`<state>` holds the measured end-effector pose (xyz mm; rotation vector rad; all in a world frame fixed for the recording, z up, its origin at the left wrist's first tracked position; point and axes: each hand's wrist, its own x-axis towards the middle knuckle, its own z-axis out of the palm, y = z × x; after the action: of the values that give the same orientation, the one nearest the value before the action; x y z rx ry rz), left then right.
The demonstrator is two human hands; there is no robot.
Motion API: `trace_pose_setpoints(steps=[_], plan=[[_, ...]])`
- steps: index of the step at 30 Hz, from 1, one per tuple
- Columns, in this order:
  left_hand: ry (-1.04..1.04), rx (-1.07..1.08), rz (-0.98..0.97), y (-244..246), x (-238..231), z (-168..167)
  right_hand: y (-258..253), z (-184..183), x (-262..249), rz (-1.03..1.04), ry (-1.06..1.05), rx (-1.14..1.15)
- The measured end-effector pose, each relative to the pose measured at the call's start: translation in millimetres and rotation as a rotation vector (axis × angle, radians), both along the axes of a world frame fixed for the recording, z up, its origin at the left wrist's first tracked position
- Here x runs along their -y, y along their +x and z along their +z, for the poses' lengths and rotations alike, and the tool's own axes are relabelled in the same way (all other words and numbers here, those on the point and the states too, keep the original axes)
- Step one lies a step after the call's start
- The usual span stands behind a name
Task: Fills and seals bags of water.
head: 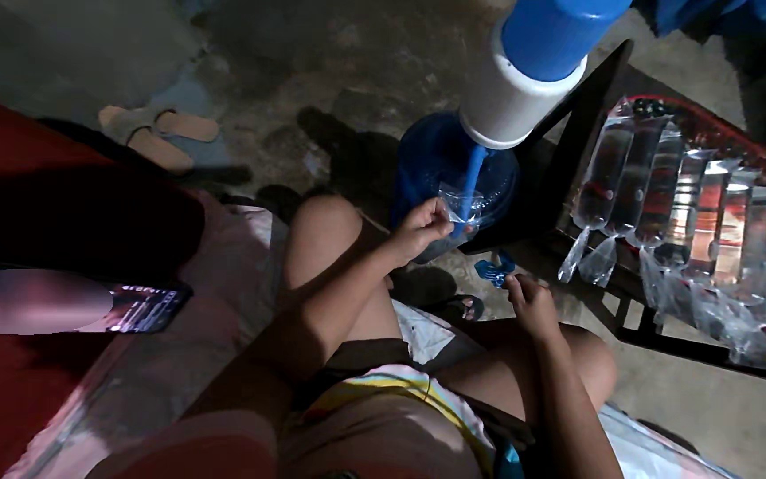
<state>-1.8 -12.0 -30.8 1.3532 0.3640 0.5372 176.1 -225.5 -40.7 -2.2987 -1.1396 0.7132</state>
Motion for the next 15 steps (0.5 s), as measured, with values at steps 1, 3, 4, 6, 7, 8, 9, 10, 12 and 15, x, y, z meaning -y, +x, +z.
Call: trace_pose_setpoints(steps=[1,3,4,6,7,8,9,10,12,15], plan=[[0.008,-0.018,-0.003,-1.4,0.0,0.5,0.3,-0.5,0.2,-0.002,0.005,0.000],[0.031,-0.046,-0.005,-2.8,0.1,0.8,1.2,-0.1,0.5,-0.008,0.006,-0.009],[0.037,-0.057,-0.002,-2.8,0.2,0.1,2.0,-0.1,0.4,-0.015,0.002,-0.019],[0.060,-0.063,-0.002,-2.6,-0.7,-1.9,3.8,-0.4,-0.2,-0.023,-0.004,-0.032],[0.063,-0.055,-0.004,-2.9,-1.0,-1.2,4.5,-0.6,-0.6,-0.026,-0.005,-0.032],[0.054,-0.041,-0.003,-2.7,-1.1,0.0,5.1,-0.4,-1.1,-0.029,-0.007,-0.034],[0.045,-0.022,0.002,-2.0,-1.1,0.8,5.6,-0.3,-1.6,-0.033,-0.009,-0.035],[0.039,-0.002,0.006,-0.9,-1.3,1.8,6.2,-0.7,-2.1,-0.037,-0.007,-0.032],[0.043,0.023,0.031,0.9,-1.0,2.3,7.0,-1.7,-2.4,-0.041,-0.001,-0.031],[0.058,0.041,0.059,1.8,-0.4,2.2,7.4,-1.5,-2.9,-0.043,0.003,-0.032]])
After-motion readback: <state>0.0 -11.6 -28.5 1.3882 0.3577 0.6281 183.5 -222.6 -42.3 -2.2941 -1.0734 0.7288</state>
